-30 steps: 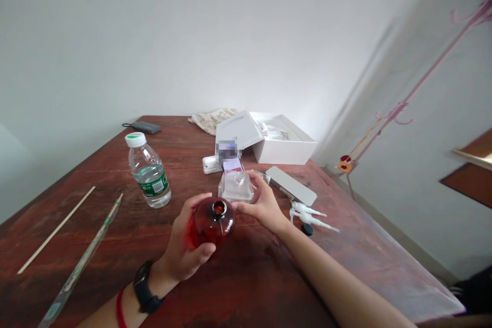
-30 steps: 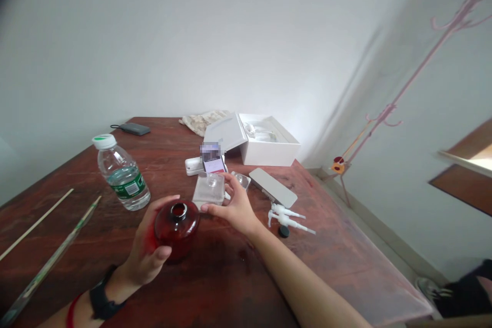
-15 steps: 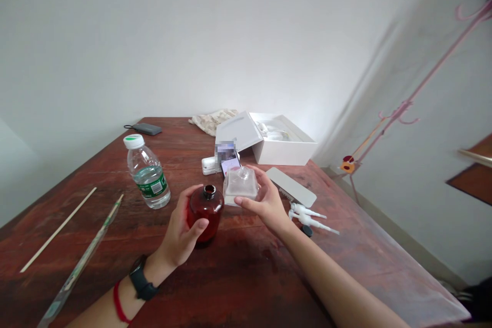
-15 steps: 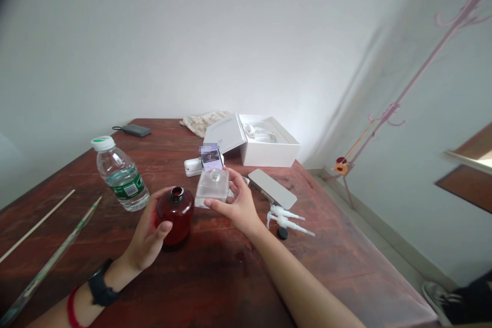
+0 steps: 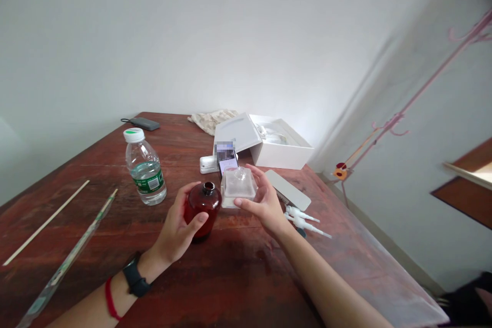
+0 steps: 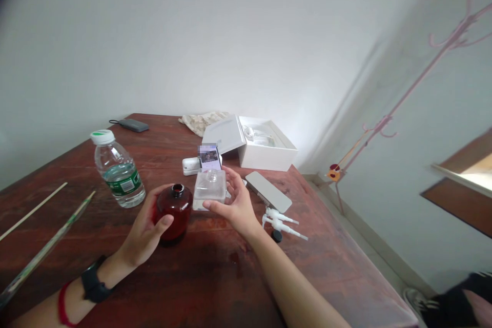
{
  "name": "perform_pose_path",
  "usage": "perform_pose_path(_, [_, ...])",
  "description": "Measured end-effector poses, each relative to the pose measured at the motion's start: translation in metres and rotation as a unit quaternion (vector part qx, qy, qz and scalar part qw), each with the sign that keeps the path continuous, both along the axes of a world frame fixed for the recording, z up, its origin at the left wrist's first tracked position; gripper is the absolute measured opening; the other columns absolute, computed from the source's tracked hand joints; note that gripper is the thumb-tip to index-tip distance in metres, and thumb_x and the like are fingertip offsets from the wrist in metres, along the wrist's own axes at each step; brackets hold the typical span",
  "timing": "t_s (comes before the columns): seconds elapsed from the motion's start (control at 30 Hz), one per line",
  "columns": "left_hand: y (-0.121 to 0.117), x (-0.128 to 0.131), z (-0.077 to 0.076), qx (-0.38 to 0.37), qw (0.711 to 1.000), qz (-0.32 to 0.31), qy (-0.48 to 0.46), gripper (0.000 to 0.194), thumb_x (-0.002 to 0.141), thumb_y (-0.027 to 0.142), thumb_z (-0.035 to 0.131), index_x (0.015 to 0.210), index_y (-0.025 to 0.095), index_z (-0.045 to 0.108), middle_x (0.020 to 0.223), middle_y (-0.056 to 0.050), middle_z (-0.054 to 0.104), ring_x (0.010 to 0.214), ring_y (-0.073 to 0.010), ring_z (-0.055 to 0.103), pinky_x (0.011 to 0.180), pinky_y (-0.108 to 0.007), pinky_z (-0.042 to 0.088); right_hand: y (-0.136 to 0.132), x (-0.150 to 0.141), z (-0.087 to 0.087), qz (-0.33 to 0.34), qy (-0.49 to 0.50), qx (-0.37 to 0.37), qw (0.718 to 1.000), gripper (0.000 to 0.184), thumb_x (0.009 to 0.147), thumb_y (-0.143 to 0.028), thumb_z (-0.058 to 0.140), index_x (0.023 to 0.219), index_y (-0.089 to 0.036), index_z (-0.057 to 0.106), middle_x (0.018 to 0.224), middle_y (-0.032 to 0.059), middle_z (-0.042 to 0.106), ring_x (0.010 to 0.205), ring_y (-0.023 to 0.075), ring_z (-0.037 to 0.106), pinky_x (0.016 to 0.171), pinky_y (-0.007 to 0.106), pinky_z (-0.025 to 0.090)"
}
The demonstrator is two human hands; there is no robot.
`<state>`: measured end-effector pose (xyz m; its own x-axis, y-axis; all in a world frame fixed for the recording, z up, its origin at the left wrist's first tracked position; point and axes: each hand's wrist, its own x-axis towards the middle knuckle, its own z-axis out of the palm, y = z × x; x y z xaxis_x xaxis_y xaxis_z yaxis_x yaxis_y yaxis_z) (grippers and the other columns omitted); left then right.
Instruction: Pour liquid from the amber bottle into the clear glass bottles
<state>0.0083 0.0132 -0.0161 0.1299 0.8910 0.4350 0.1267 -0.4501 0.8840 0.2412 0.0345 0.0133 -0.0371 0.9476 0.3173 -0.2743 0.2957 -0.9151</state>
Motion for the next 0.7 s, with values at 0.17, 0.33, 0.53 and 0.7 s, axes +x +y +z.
perform_pose_path(0.17, [0.000, 0.001, 0.002, -0.006, 0.999, 0.037, -0.013, 0.064, 0.095, 0.061, 0.072, 0.140, 0.020, 0.053, 0.138, -0.015, 0.068, 0.128, -0.0328, 0.066, 0.113, -0.045, 0.049, 0.000, 0.001, -0.003, 0.019, 0.001, -0.003, 1.000, 0.079, 0.055, -0.023, 0.104, 0.123, -0.030, 0.066, 0.122, 0.0037, 0.077, 0.114, 0.0267, 0.072, 0.097, 0.040, 0.060])
perform_pose_path(0.33, [0.000, 0.000, 0.004, -0.002, 0.999, 0.050, -0.015, 0.063, 0.094, 0.060, 0.071, 0.139, 0.020, 0.053, 0.137, -0.015, 0.069, 0.126, -0.0327, 0.067, 0.111, -0.045, 0.051, 0.000, 0.000, -0.007, 0.033, -0.001, -0.010, 0.999, 0.077, 0.052, -0.023, 0.105, 0.121, -0.028, 0.069, 0.120, 0.0043, 0.079, 0.112, 0.0266, 0.073, 0.095, 0.038, 0.061])
perform_pose_path(0.53, [-0.001, 0.002, 0.005, 0.002, 0.998, 0.056, -0.015, 0.057, 0.098, 0.060, 0.064, 0.136, 0.019, 0.053, 0.133, -0.015, 0.071, 0.123, -0.0324, 0.069, 0.109, -0.045, 0.053, -0.001, -0.003, -0.011, 0.057, 0.011, -0.017, 0.998, 0.079, 0.054, -0.024, 0.103, 0.125, -0.031, 0.070, 0.123, 0.0041, 0.078, 0.111, 0.0273, 0.074, 0.093, 0.039, 0.062])
perform_pose_path(0.7, [0.000, 0.003, 0.004, -0.005, 0.998, 0.060, -0.011, 0.057, 0.098, 0.060, 0.062, 0.136, 0.019, 0.053, 0.132, -0.015, 0.071, 0.123, -0.0328, 0.069, 0.110, -0.046, 0.052, 0.000, -0.006, -0.015, 0.058, 0.039, -0.034, 0.997, 0.081, 0.053, -0.022, 0.103, 0.126, -0.032, 0.069, 0.126, 0.0042, 0.078, 0.112, 0.0277, 0.074, 0.093, 0.040, 0.063])
